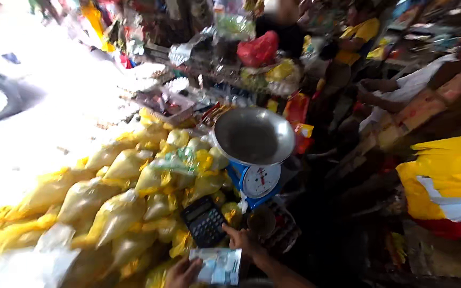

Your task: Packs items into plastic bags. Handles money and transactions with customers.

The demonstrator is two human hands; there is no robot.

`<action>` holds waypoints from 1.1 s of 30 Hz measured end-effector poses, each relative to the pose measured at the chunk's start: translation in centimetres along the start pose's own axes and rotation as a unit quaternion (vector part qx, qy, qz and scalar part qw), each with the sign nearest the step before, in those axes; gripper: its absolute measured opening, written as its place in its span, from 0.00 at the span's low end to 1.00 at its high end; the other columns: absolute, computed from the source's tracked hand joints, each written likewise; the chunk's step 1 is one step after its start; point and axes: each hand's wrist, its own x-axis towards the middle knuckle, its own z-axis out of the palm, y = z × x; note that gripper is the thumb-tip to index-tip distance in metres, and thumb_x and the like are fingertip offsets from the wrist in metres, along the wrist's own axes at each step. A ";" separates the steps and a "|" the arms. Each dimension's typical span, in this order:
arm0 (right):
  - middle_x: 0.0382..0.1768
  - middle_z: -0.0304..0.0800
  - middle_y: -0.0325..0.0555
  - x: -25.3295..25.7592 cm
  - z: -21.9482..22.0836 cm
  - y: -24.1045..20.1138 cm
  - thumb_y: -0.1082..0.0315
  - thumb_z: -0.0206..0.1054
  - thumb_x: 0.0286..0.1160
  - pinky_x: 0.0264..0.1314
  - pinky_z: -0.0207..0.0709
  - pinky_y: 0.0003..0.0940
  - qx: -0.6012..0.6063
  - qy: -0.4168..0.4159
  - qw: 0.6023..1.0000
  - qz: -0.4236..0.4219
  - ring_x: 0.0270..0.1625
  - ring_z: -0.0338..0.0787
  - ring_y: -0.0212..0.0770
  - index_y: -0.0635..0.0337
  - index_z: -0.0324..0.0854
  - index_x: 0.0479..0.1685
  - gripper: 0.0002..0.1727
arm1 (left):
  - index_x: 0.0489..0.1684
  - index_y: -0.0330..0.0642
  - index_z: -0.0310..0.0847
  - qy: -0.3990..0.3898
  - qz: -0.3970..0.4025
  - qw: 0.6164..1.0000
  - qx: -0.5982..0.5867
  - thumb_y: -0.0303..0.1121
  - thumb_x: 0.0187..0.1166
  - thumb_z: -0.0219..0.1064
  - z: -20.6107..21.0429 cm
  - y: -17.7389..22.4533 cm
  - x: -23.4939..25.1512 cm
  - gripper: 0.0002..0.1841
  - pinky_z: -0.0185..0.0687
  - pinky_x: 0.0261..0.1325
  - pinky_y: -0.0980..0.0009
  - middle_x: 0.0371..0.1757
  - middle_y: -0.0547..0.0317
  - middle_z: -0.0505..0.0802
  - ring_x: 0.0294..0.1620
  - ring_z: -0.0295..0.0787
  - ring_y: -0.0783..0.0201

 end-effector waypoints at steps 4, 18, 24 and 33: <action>0.53 0.93 0.63 -0.3 0.3 -0.9 0.56 0.53 0.83 0.59 0.80 0.67 -0.044 -0.009 0.999 -0.005 0.55 0.91 0.66 0.26 0.53 0.95 0.37 | 0.49 0.33 0.87 -0.007 0.002 1.000 -0.005 0.29 0.78 0.72 -0.1 0.1 -0.9 0.10 0.91 0.35 0.65 0.37 0.53 0.95 0.32 0.92 0.63; 0.25 0.91 0.51 -0.2 1.2 -0.6 0.59 0.55 0.80 0.35 0.81 0.60 -0.097 0.050 0.989 -0.096 0.30 0.91 0.57 0.29 0.57 0.94 0.37 | 0.69 0.33 0.82 -0.019 -0.029 0.989 -0.143 0.27 0.81 0.69 -1.0 -2.6 -2.2 0.19 0.92 0.39 0.66 0.53 0.46 0.95 0.39 0.94 0.60; 0.23 0.89 0.50 -0.6 2.0 -1.8 0.62 0.54 0.82 0.32 0.80 0.58 -0.124 0.024 0.986 -0.113 0.27 0.90 0.55 0.20 0.55 0.93 0.38 | 0.75 0.38 0.80 -0.019 -0.038 0.986 -0.160 0.26 0.81 0.69 -1.2 -3.1 -2.7 0.22 0.93 0.39 0.66 0.59 0.45 0.93 0.41 0.94 0.59; 0.20 0.88 0.47 0.3 3.4 -1.2 0.62 0.55 0.77 0.29 0.79 0.56 -0.145 0.086 0.982 -0.083 0.25 0.89 0.54 0.24 0.60 0.91 0.38 | 0.76 0.38 0.79 -0.032 -0.037 0.986 -0.158 0.27 0.81 0.70 -0.8 -3.5 -2.3 0.23 0.92 0.38 0.66 0.58 0.45 0.94 0.40 0.94 0.59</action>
